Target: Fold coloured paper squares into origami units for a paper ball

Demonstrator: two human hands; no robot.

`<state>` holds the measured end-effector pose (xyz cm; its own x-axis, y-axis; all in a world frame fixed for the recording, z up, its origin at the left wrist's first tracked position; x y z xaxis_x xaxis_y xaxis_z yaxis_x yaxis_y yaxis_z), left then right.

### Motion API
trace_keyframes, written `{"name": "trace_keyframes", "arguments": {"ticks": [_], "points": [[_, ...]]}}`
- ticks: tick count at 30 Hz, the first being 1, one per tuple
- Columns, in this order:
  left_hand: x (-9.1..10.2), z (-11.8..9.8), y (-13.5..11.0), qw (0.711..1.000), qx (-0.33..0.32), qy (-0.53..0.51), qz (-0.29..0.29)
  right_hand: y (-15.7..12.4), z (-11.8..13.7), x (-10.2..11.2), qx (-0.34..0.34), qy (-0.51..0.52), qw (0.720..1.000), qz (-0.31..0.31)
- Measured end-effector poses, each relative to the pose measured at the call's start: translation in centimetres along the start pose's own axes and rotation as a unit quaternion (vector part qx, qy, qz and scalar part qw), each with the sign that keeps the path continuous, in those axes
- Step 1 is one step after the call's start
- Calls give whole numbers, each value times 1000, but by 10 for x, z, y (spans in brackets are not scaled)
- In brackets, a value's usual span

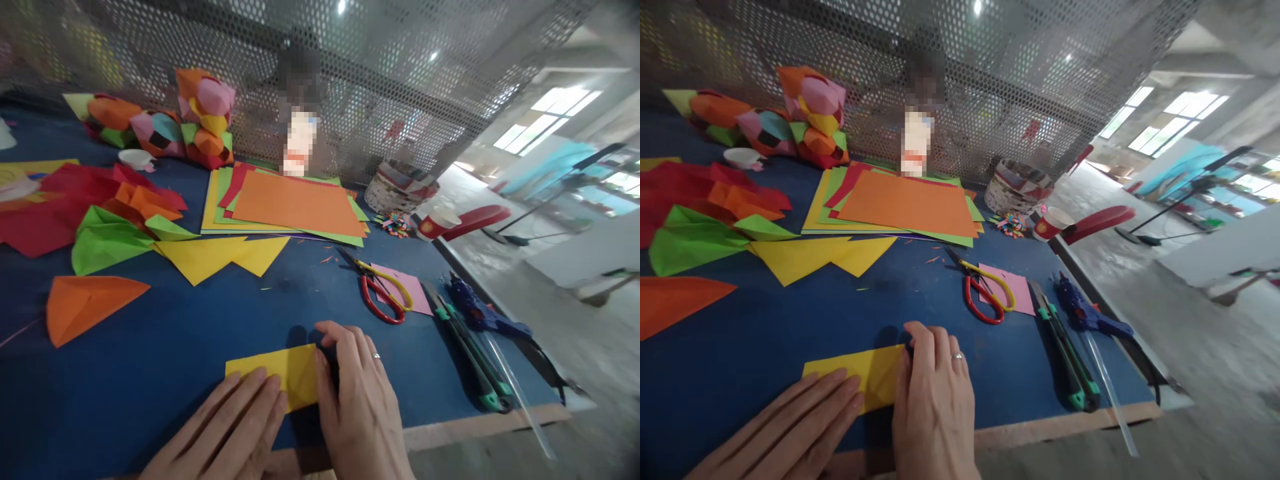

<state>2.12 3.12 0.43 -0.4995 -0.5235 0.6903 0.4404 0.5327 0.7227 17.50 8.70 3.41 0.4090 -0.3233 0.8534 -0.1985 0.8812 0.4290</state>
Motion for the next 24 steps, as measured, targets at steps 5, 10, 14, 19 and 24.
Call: {"name": "trace_keyframes", "arguments": {"ticks": [5, 10, 14, 19, 24], "points": [[1, -2, 1, 1000, -27, 14, 3, -8, 8, -4, 24, 0, 1000, 20], [2, 0, 1, 998, -54, 28, -5, -12, 9, -2, 21, -19, 1000, 1], [0, 3, -1, 997, -68, 36, 8, -14, 3, 0, 40, -29, 999, 0], [4, 4, 0, 991, -112, 76, 18, -17, -9, 3, 52, -43, 998, -2], [2, 6, -5, 991, -98, 85, 17, -17, -11, 5, 61, -31, 998, -2]]}}
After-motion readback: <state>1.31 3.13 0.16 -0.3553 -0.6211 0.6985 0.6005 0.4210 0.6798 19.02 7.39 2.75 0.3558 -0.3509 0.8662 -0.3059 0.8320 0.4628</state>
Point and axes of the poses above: each hand's wrist, its own y-axis towards the middle knuckle, its own x-axis out of the back of the hand, z = x × y, the point moved 6 cm from there along y, towards the middle knuckle, and after that the axes turned 1 degree about y, right-handed, at the moved point
